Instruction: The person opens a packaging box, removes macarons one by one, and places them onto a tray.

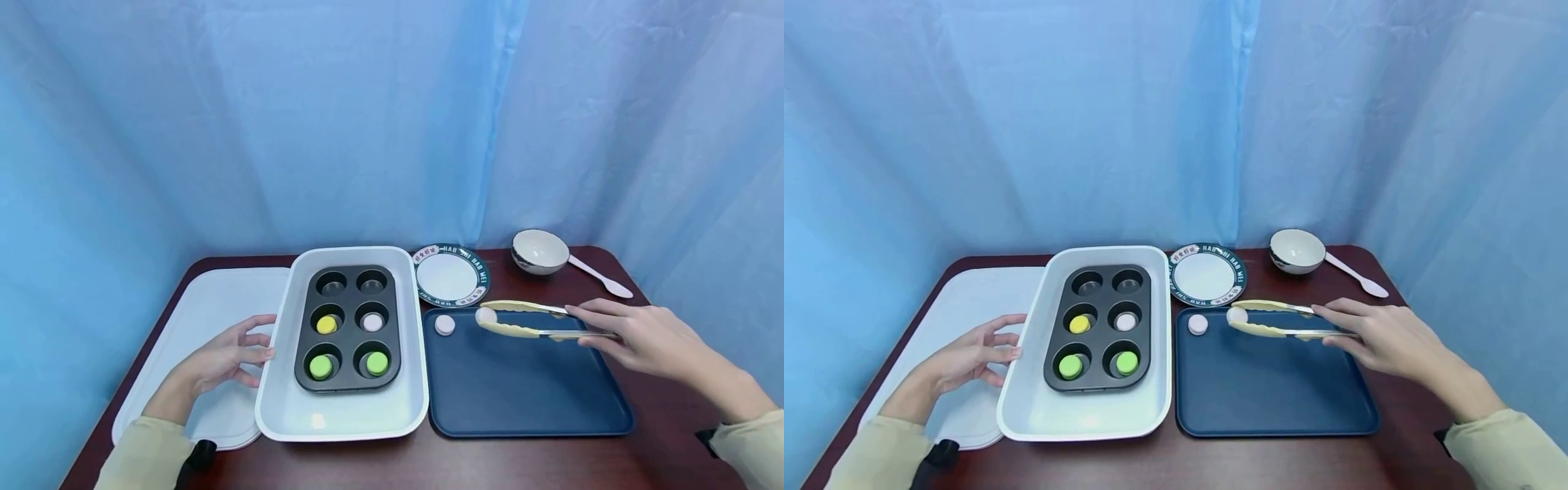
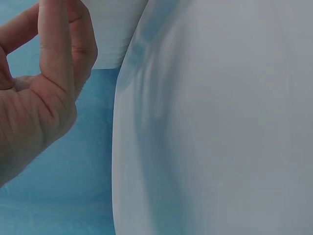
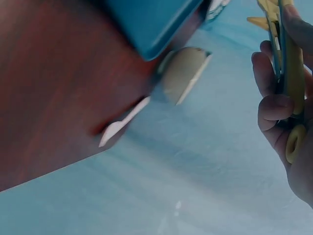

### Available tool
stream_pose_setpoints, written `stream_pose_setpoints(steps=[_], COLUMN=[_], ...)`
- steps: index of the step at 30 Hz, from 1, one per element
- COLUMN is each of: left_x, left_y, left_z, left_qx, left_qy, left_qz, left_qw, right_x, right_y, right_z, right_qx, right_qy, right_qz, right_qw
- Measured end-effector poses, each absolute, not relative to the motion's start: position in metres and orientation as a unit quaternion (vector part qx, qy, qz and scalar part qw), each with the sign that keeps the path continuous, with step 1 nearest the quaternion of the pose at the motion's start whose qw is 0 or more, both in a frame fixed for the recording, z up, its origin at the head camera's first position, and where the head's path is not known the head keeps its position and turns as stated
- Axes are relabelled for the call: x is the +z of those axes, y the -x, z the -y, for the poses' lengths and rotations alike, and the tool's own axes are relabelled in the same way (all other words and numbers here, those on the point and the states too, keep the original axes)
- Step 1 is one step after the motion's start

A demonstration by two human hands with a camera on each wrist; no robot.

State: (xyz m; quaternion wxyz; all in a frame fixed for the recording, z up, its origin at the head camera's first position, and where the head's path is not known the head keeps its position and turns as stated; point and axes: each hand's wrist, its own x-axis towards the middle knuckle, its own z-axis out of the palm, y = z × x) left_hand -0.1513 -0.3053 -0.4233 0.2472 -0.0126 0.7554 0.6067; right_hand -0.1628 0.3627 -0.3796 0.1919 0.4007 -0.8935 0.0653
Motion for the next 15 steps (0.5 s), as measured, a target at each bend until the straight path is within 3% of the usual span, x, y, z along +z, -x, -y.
stream_pose_setpoints(steps=[15], left_x=[-0.424], left_y=[0.148], left_z=[0.303], left_qx=[0.602], left_qy=[0.013], left_qz=[-0.763], left_qw=[0.236], right_x=[-0.405], right_y=[0.165], right_z=[-0.397], right_qx=[0.058], right_qy=[-0.338], right_qz=[0.927], right_qw=[0.154])
